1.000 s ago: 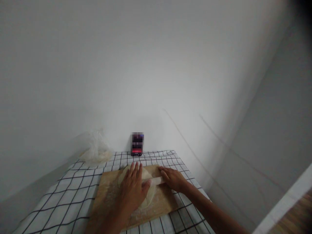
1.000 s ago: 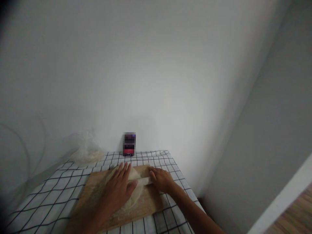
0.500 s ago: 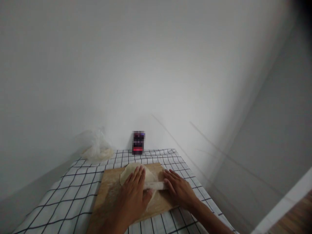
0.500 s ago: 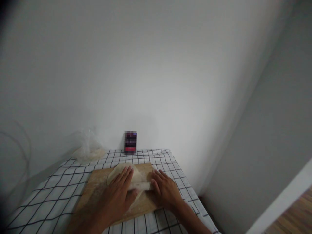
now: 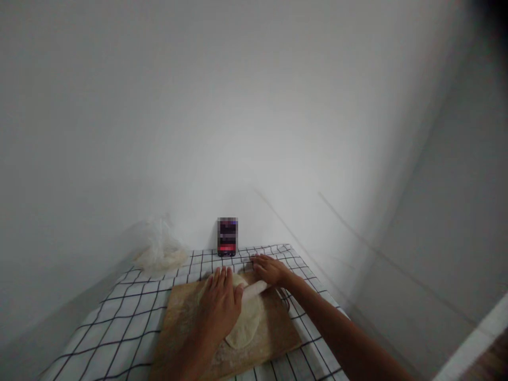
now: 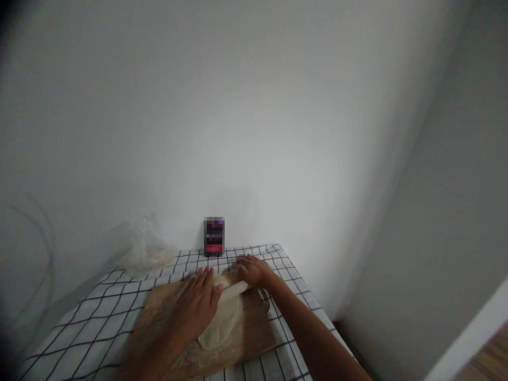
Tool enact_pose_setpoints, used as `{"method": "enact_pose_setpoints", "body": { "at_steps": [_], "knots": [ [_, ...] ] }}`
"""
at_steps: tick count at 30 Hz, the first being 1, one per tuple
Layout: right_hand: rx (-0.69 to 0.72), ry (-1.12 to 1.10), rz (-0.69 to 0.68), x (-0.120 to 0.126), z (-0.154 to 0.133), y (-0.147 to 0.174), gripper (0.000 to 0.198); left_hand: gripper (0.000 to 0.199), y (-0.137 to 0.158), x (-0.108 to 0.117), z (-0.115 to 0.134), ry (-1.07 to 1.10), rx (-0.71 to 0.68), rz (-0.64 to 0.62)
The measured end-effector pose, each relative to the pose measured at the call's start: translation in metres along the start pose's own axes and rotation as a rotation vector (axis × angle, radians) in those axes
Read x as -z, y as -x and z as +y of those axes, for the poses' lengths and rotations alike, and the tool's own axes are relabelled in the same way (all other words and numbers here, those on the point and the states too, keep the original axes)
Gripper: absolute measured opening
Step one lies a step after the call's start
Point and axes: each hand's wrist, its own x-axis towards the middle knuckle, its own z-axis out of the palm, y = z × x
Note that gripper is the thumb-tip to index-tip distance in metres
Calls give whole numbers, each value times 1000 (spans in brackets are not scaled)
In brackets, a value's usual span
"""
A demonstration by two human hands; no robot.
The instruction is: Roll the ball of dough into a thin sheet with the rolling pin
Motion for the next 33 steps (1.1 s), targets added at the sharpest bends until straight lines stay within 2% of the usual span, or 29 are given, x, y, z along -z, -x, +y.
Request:
{"method": "enact_pose_setpoints", "body": {
  "at_steps": [7, 12, 16, 19, 22, 26, 28, 30, 33],
  "knots": [
    [-113, 42, 20, 12, -17, 48, 51, 50, 2, -3, -1, 38, -37, 38],
    [-189, 69, 62, 17, -50, 96, 54, 45, 10, -5, -1, 27, -129, 64],
    [-208, 72, 154, 13, -78, 134, 52, 48, 15, 2, 2, 52, -143, 75],
    [-185, 92, 256, 1, -93, 159, 46, 47, 19, 10, 3, 63, -209, 77],
    [-145, 170, 375, -23, -98, 179, 44, 47, 24, 20, 1, 72, -274, 78],
    [-29, 298, 495, -57, -97, 200, 53, 51, 37, 32, -4, 73, -246, 47],
    [18, 332, 500, -65, -97, 205, 57, 50, 43, 37, -6, 77, -244, 10],
    [13, 345, 470, -63, -100, 205, 57, 49, 46, 39, -6, 74, -221, -7],
    [-104, 317, 357, -42, -104, 195, 54, 49, 44, 40, -3, 70, -164, -15]
  ]
}}
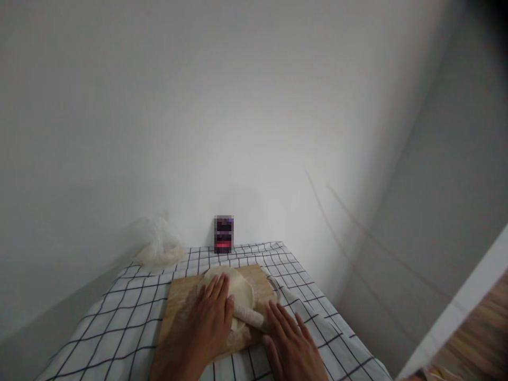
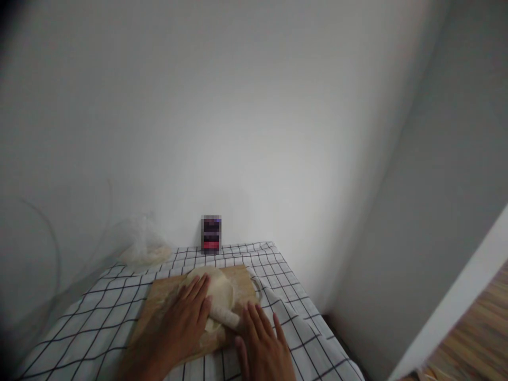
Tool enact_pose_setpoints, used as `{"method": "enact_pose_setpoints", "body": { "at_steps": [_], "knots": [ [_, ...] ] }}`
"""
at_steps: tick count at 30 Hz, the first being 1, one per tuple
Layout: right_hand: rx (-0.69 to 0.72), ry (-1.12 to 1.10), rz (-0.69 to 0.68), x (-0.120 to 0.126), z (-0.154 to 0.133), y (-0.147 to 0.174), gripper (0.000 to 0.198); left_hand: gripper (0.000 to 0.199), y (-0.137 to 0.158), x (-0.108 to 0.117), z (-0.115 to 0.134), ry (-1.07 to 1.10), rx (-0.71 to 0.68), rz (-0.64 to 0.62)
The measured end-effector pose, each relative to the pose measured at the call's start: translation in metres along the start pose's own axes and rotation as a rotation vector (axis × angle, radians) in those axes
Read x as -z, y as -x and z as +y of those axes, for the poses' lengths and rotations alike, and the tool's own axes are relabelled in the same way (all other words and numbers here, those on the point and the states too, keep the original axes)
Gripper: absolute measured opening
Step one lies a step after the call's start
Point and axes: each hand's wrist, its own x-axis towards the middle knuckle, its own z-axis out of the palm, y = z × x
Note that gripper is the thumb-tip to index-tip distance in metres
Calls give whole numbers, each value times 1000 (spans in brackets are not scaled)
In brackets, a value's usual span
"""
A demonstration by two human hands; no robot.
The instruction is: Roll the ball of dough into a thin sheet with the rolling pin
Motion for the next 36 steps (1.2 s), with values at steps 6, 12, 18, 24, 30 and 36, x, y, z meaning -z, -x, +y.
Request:
{"method": "enact_pose_setpoints", "body": {
  "at_steps": [6, 12, 18, 24, 30, 36],
  "knots": [
    [-168, -84, -260, 21, 26, -71, 49, 54, -21, -3, 8, -41, 50, 15],
    [-146, -197, -330, -10, 63, -136, 56, 54, -37, -16, 7, -85, 123, -7],
    [79, -296, -377, -40, 82, -188, 52, 52, -43, -27, -1, -80, 152, 22],
    [190, -347, -336, -57, 84, -208, 48, 51, -45, -31, -4, -52, 210, -5],
    [139, -330, -290, -49, 87, -183, 47, 54, -42, -28, -4, 2, 156, -20],
    [74, -291, -247, -18, 75, -134, 48, 58, -34, -25, 3, 29, 101, 39]
  ]
}}
